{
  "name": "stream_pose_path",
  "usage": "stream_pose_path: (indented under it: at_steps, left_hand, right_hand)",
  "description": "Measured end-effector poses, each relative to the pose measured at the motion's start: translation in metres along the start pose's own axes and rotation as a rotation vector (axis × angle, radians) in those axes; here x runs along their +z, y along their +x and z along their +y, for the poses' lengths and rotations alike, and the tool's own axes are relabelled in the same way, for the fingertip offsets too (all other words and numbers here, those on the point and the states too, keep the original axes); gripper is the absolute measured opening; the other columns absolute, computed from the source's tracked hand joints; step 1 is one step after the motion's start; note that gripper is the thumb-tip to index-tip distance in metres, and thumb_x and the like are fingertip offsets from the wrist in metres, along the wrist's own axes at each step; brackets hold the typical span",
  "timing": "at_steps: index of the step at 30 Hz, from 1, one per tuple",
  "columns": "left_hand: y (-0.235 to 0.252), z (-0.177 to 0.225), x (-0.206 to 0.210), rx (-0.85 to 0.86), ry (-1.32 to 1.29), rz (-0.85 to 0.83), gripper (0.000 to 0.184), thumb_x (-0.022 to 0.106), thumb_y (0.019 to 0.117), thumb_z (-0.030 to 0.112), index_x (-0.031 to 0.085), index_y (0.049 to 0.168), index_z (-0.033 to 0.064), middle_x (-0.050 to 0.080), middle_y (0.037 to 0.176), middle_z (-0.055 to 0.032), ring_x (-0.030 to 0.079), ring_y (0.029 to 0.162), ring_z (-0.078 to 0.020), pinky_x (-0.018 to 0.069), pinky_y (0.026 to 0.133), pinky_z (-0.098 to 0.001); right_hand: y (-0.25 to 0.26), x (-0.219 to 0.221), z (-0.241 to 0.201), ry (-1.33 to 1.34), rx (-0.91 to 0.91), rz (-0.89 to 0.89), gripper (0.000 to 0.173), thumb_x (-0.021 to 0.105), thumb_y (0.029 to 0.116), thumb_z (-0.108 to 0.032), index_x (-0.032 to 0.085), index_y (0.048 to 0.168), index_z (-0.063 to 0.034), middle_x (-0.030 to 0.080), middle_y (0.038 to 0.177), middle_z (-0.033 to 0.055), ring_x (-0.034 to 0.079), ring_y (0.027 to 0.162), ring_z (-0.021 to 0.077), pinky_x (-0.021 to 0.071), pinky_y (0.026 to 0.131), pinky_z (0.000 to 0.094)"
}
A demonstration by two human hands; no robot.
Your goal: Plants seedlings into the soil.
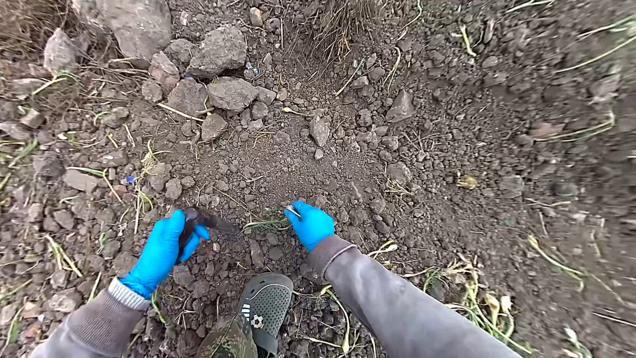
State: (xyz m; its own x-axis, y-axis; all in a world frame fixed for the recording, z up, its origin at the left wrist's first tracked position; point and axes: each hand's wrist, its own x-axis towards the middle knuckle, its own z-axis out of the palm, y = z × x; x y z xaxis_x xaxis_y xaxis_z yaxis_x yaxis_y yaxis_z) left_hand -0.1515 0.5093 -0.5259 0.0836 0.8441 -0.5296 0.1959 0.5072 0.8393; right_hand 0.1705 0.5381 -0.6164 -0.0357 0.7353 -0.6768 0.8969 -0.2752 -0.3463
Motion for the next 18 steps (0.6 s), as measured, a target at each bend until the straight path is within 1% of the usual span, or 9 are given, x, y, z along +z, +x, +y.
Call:
stream_pose_path:
  at_steps: [1, 3, 5, 6, 8, 10, 12, 15, 18]
  left_hand:
    - [0.001, 0.01, -0.004, 0.005, -0.02, -0.008, 0.078, 0.027, 0.0962, 0.078, 0.071, 0.086, 0.0138, 0.051, 0.051, 0.0041, 0.045, 0.039, -0.0062, 0.0412, 0.04, -0.0205]
    - [0.002, 0.046, -0.01, 0.08, -0.064, -0.021, 0.078, 0.025, 0.0945, 0.081, 0.07, 0.088, 0.0167, 0.051, 0.052, 0.0051, 0.046, 0.04, -0.0056, 0.0418, 0.04, -0.0203]
    - [0.006, 0.09, -0.006, 0.198, -0.109, -0.034, 0.079, 0.027, 0.0876, 0.087, 0.069, 0.09, 0.0212, 0.054, 0.054, 0.0059, 0.048, 0.041, -0.0049, 0.0428, 0.04, -0.02]
    - [0.011, 0.108, 0.002, 0.239, -0.103, -0.037, 0.08, 0.024, 0.0878, 0.087, 0.069, 0.091, 0.0212, 0.056, 0.055, 0.0055, 0.048, 0.04, -0.005, 0.0425, 0.039, -0.02]
    - [0.033, 0.125, 0.026, 0.257, -0.014, -0.021, 0.075, 0.016, 0.0985, 0.075, 0.064, 0.089, 0.0182, 0.06, 0.057, 0.005, 0.048, 0.04, -0.0039, 0.0407, 0.037, -0.0188]
    - [0.063, 0.1, 0.052, 0.169, 0.123, -0.012, 0.064, 0.029, 0.1073, 0.055, 0.068, 0.081, 0.0127, 0.055, 0.053, 0.0054, 0.044, 0.039, -0.0039, 0.0368, 0.037, -0.0206]
    - [0.088, 0.053, 0.063, 0.034, 0.21, -0.071, 0.056, 0.039, 0.1084, 0.046, 0.07, 0.082, 0.0076, 0.052, 0.054, 0.0036, 0.042, 0.043, -0.006, 0.0362, 0.043, -0.0243]
    - [0.091, 0.029, 0.057, -0.027, 0.133, -0.046, 0.058, 0.035, 0.11, 0.044, 0.069, 0.085, 0.0052, 0.05, 0.051, 0.0037, 0.04, 0.04, -0.0049, 0.0355, 0.04, -0.0215]
    - [0.079, 0.047, 0.043, -0.01, 0.073, 0.003, 0.064, 0.03, 0.1091, 0.051, 0.069, 0.083, 0.0077, 0.049, 0.05, 0.0045, 0.039, 0.038, -0.0045, 0.033, 0.037, -0.0203]
  right_hand:
    - [-0.003, 0.0, -0.001, -0.023, -0.043, 0.019, 0.033, 0.054, 0.1071, -0.037, 0.067, 0.133, -0.0204, 0.075, 0.114, 0.0118, 0.073, 0.1, 0.0356, 0.0562, 0.082, 0.0614]
    - [0.0, -0.006, -0.007, -0.071, -0.02, 0.018, 0.042, 0.05, 0.1078, -0.028, 0.055, 0.149, -0.026, 0.075, 0.115, 0.0146, 0.074, 0.098, 0.0392, 0.0562, 0.081, 0.0624]
    - [0.009, -0.015, -0.013, -0.095, 0.02, -0.009, 0.04, 0.044, 0.1096, -0.028, 0.054, 0.148, -0.0254, 0.075, 0.115, 0.015, 0.073, 0.102, 0.0391, 0.056, 0.083, 0.0617]
    - [0.015, -0.018, -0.015, -0.09, 0.003, -0.013, 0.038, 0.043, 0.1102, -0.029, 0.056, 0.145, -0.0236, 0.074, 0.115, 0.015, 0.072, 0.104, 0.0388, 0.0556, 0.085, 0.0617]
    - [0.026, -0.022, -0.02, -0.052, -0.079, -0.003, 0.036, 0.044, 0.1111, -0.031, 0.061, 0.142, -0.0211, 0.074, 0.118, 0.0141, 0.072, 0.107, 0.0375, 0.0552, 0.088, 0.0617]
    - [0.036, -0.025, -0.028, 0.033, -0.196, 0.019, 0.034, 0.047, 0.1104, -0.029, 0.065, 0.137, -0.0173, 0.074, 0.119, 0.013, 0.072, 0.109, 0.0353, 0.0548, 0.091, 0.0616]
    - [0.05, -0.022, -0.038, 0.167, -0.316, 0.016, 0.029, 0.05, 0.1093, -0.025, 0.071, 0.126, -0.0123, 0.073, 0.12, 0.0119, 0.07, 0.112, 0.0312, 0.0537, 0.096, 0.0591]
    - [0.071, -0.007, -0.055, 0.286, -0.336, -0.086, 0.025, 0.053, 0.1079, -0.022, 0.074, 0.116, -0.0111, 0.072, 0.118, 0.0112, 0.068, 0.112, 0.0284, 0.0516, 0.098, 0.0566]
    - [0.089, 0.024, -0.07, 0.182, -0.293, -0.158, 0.024, 0.056, 0.1063, -0.027, 0.076, 0.112, -0.0143, 0.074, 0.114, 0.0098, 0.069, 0.111, 0.0289, 0.0521, 0.094, 0.0579]
